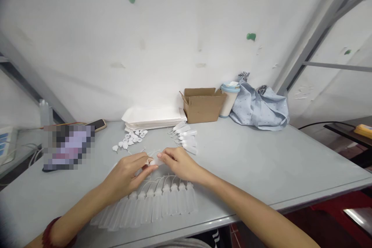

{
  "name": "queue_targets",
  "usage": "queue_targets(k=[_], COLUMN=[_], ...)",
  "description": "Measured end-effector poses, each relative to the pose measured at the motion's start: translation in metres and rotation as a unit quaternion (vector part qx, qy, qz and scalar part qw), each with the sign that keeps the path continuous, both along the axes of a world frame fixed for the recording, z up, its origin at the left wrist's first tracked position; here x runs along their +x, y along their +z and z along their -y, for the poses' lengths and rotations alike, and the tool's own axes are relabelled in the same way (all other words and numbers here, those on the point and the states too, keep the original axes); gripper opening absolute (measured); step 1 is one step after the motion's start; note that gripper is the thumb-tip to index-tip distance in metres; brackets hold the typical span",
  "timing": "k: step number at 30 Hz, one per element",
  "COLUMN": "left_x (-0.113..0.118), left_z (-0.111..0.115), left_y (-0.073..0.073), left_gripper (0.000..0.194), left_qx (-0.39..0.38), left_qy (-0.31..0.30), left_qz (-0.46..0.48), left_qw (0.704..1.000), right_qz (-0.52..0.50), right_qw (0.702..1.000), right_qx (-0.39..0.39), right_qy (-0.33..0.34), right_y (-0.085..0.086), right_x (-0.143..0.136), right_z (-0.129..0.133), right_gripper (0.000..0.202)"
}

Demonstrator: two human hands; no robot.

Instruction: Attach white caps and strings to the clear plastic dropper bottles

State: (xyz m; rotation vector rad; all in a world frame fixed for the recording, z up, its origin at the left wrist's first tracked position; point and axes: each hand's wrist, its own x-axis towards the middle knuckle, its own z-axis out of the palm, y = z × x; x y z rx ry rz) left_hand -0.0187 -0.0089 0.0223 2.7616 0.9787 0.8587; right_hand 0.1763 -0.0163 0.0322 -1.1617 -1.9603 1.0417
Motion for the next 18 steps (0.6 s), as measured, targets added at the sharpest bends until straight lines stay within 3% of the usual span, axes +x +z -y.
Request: queue_targets(k=[5,8,12,18], left_x=[-0.019,-0.044,-0.075,-0.079], left_z=[-0.015,-0.032,-0.052,-0.06], left_y=[0.019,0.023,0.014,-0.003], left_gripper=[0.034,0.031,0.036,0.043], left_qx=[-0.139,-0.121,-0.073,-0.076], left_qy=[0.048,0.128,0.239,0.203], left_qz=[-0.029,-0.061,-0.144,-0.174], left_qw=[0.989,0.983,0.957,0.961], right_qz=[0.039,0.065,0.094,0.126], right_qw=[0.992,0.976,0.962,0.953], right_qx=[0.105,0.171,0.188,0.193], right_qy=[-0.056,-0.12,-0.176,-0.199], right_y=[0.002,0.002,0.001,0.0], right_x=[0.008,0.018,0.034,0.046], right_z=[-0.004,-0.013,-0.027,-0.037], right_gripper=[0.028,0.023,0.02,0.016])
